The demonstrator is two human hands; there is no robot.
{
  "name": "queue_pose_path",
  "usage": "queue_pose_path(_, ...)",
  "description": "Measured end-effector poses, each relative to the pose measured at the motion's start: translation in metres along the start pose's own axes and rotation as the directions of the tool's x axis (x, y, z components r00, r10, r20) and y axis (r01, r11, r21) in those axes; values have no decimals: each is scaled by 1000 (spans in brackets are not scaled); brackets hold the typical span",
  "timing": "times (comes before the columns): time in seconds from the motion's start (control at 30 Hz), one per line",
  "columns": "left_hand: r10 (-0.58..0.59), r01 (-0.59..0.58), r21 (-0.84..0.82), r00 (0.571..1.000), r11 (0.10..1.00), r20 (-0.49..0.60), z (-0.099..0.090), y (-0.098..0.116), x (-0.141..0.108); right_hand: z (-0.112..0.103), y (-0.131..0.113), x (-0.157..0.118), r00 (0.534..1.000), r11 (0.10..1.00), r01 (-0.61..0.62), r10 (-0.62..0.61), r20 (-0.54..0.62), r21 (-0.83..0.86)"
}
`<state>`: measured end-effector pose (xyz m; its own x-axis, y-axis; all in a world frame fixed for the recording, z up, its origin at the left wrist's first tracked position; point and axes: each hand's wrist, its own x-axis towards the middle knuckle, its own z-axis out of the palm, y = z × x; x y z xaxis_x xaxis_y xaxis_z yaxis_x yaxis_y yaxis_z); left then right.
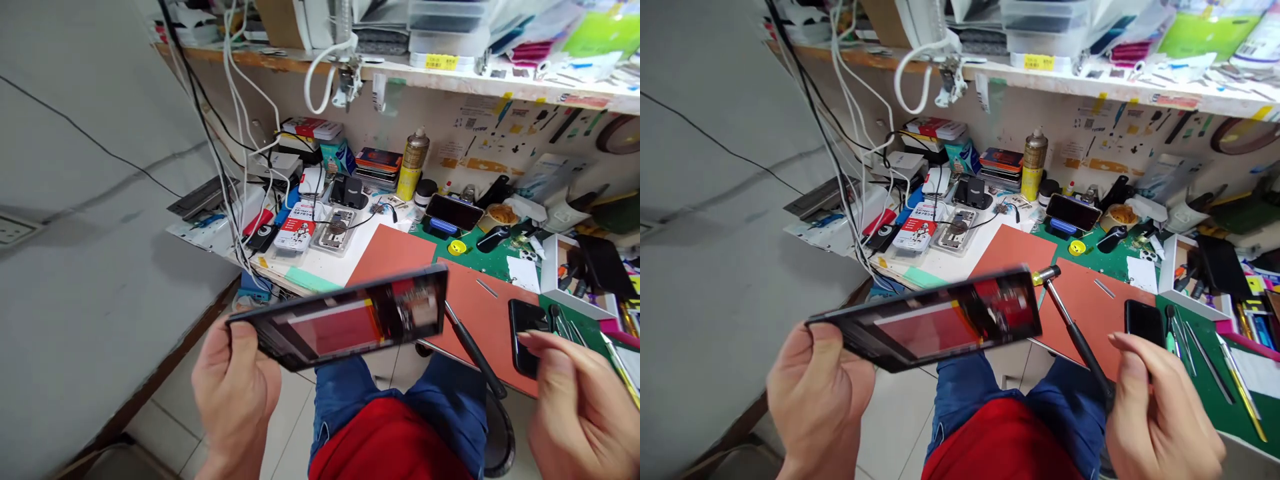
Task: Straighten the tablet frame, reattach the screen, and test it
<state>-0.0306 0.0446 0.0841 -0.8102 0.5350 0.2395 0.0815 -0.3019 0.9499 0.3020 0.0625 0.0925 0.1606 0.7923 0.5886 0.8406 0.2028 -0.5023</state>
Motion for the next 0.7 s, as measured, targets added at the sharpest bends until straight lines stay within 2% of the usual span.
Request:
queue_pose_path(0.07, 111, -119, -91, 990, 989, -90, 16, -9, 17, 25, 30, -4, 982, 998, 21, -9, 189, -59)
queue_pose_path(0.13, 176, -191, -100, 975, 977, -138, 32, -28, 32, 57, 58, -12, 919, 984, 91, -23, 393, -153)
queue_pose_path(0.17, 275, -282, -28, 949, 959, -154, 39, -39, 38, 72, 69, -16, 886, 977, 105, -7, 463, -186)
queue_pose_path(0.23, 305, -306, 15, 943, 952, -130, 51, -65, 47, 93, 85, -22, 854, 958, 123, 30, 520, -258)
queue_pose_path(0.3, 310, -307, 52, 946, 950, -90, 59, -88, 50, 104, 91, -24, 837, 949, 132, 47, 545, -285)
queue_pose_path(0.47, 316, -310, 139, 948, 941, -30, 71, -124, 47, 108, 84, -19, 812, 945, 108, 95, 576, -308)
queue_pose_path(0.57, 321, -312, 175, 947, 934, -24, 75, -136, 44, 103, 80, -17, 800, 947, 66, 138, 584, -314)
queue_pose_path(0.7, 321, -315, 207, 947, 926, 4, 78, -147, 39, 87, 72, -17, 789, 967, 48, 116, 603, -249)
